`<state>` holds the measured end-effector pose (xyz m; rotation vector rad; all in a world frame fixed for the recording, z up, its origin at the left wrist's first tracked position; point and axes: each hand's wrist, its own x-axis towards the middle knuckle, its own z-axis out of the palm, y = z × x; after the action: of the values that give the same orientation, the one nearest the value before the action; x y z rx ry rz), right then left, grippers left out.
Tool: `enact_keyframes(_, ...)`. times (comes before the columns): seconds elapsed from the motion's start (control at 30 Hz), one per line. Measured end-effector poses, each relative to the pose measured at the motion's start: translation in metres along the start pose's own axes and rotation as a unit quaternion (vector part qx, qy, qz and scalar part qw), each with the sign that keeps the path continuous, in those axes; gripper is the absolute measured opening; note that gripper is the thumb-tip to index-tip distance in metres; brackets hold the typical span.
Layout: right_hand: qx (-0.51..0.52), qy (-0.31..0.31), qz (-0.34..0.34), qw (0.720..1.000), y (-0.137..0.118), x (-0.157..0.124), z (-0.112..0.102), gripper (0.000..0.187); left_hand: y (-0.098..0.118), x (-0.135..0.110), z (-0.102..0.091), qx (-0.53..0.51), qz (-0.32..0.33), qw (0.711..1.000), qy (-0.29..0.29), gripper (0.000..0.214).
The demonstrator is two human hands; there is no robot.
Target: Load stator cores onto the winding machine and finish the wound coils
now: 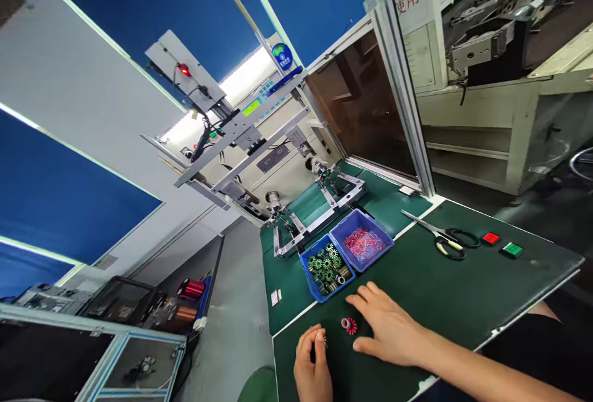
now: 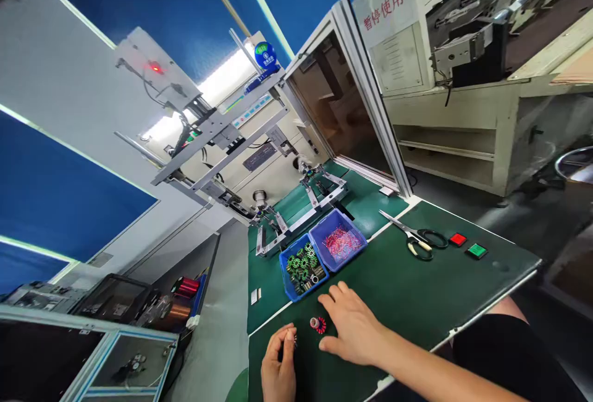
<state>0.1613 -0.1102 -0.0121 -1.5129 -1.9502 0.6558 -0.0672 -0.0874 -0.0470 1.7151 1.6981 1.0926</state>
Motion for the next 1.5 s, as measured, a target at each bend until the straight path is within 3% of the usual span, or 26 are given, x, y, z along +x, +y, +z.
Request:
enact_keyframes(0.07, -0.018, 0.002, 0.002, 1.0, -0.009, 0.004, 0.018, 0.047, -0.005, -0.002, -0.001, 0.002, -0.001, 1.0, -0.005, 0.063)
enact_keyframes(0.13, -0.031, -0.002, -0.008, 0.999, -0.009, 0.004, 0.023, 0.029, -0.007, -0.006, -0.004, -0.015, 0.004, 1.0, 0.005, 0.058)
enact_keyframes(0.23, 0.02, -0.019, -0.047, 0.999, 0.0, 0.005, 0.009, 0.021, 0.007, -0.01, -0.007, -0.056, 0.006, 0.995, 0.078, 0.053)
enact_keyframes(0.3, 0.089, -0.004, -0.096, 0.991, 0.004, 0.012, -0.009, 0.022, 0.031, -0.006, -0.007, -0.105, -0.008, 0.988, 0.11, 0.054)
enact_keyframes(0.33, 0.121, 0.015, -0.129, 0.984, 0.004, 0.019, -0.019, 0.024, 0.047, 0.0, -0.006, -0.141, -0.018, 0.985, 0.098, 0.054)
enact_keyframes(0.4, 0.162, 0.057, -0.197, 0.965, 0.004, 0.039, -0.038, 0.029, 0.081, 0.017, -0.003, -0.233, -0.019, 0.972, 0.016, 0.055)
enact_keyframes(0.47, 0.184, 0.08, -0.248, 0.948, 0.003, 0.063, -0.052, 0.029, 0.112, 0.04, 0.004, -0.325, -0.02, 0.94, -0.107, 0.057)
enact_keyframes(0.5, 0.192, 0.084, -0.263, 0.942, 0.003, 0.074, -0.058, 0.028, 0.123, 0.051, 0.009, -0.362, -0.027, 0.918, -0.161, 0.058)
enact_keyframes(0.57, 0.21, 0.089, -0.28, 0.933, 0.005, 0.093, -0.064, 0.029, 0.136, 0.069, 0.019, -0.417, -0.037, 0.883, -0.213, 0.058)
enact_keyframes(0.63, 0.243, 0.101, -0.276, 0.925, 0.011, 0.102, -0.064, 0.035, 0.137, 0.08, 0.03, -0.448, -0.049, 0.869, -0.205, 0.056)
enact_keyframes(0.73, 0.347, 0.092, -0.206, 0.91, 0.022, 0.103, -0.057, 0.042, 0.125, 0.081, 0.042, -0.463, -0.088, 0.863, -0.182, 0.053)
enact_keyframes(0.8, 0.429, 0.039, -0.155, 0.889, 0.028, 0.099, -0.052, 0.044, 0.117, 0.077, 0.046, -0.47, -0.116, 0.854, -0.189, 0.052)
enact_keyframes(0.9, 0.513, -0.044, -0.132, 0.847, 0.033, 0.096, -0.049, 0.045, 0.112, 0.071, 0.046, -0.494, -0.148, 0.83, -0.21, 0.05)
enact_keyframes(1.03, 0.568, -0.077, -0.126, 0.81, 0.038, 0.1, -0.05, 0.041, 0.11, 0.07, 0.044, -0.516, -0.186, 0.799, -0.245, 0.048)
enact_keyframes(1.1, 0.55, -0.035, -0.15, 0.821, 0.039, 0.1, -0.051, 0.033, 0.108, 0.07, 0.045, -0.519, -0.193, 0.795, -0.249, 0.048)
enact_keyframes(1.2, 0.43, 0.047, -0.233, 0.871, 0.036, 0.096, -0.056, 0.023, 0.105, 0.07, 0.046, -0.515, -0.198, 0.8, -0.235, 0.051)
enact_keyframes(1.3, 0.331, 0.065, -0.287, 0.897, 0.033, 0.091, -0.066, 0.023, 0.106, 0.069, 0.048, -0.504, -0.198, 0.811, -0.221, 0.054)
enact_keyframes(1.37, 0.309, 0.09, -0.288, 0.902, 0.034, 0.09, -0.073, 0.024, 0.106, 0.07, 0.047, -0.488, -0.181, 0.828, -0.207, 0.052)
enact_keyframes(1.5, 0.311, 0.261, -0.216, 0.888, 0.047, 0.098, -0.082, 0.025, 0.104, 0.078, 0.042, -0.468, -0.133, 0.865, -0.125, 0.048)
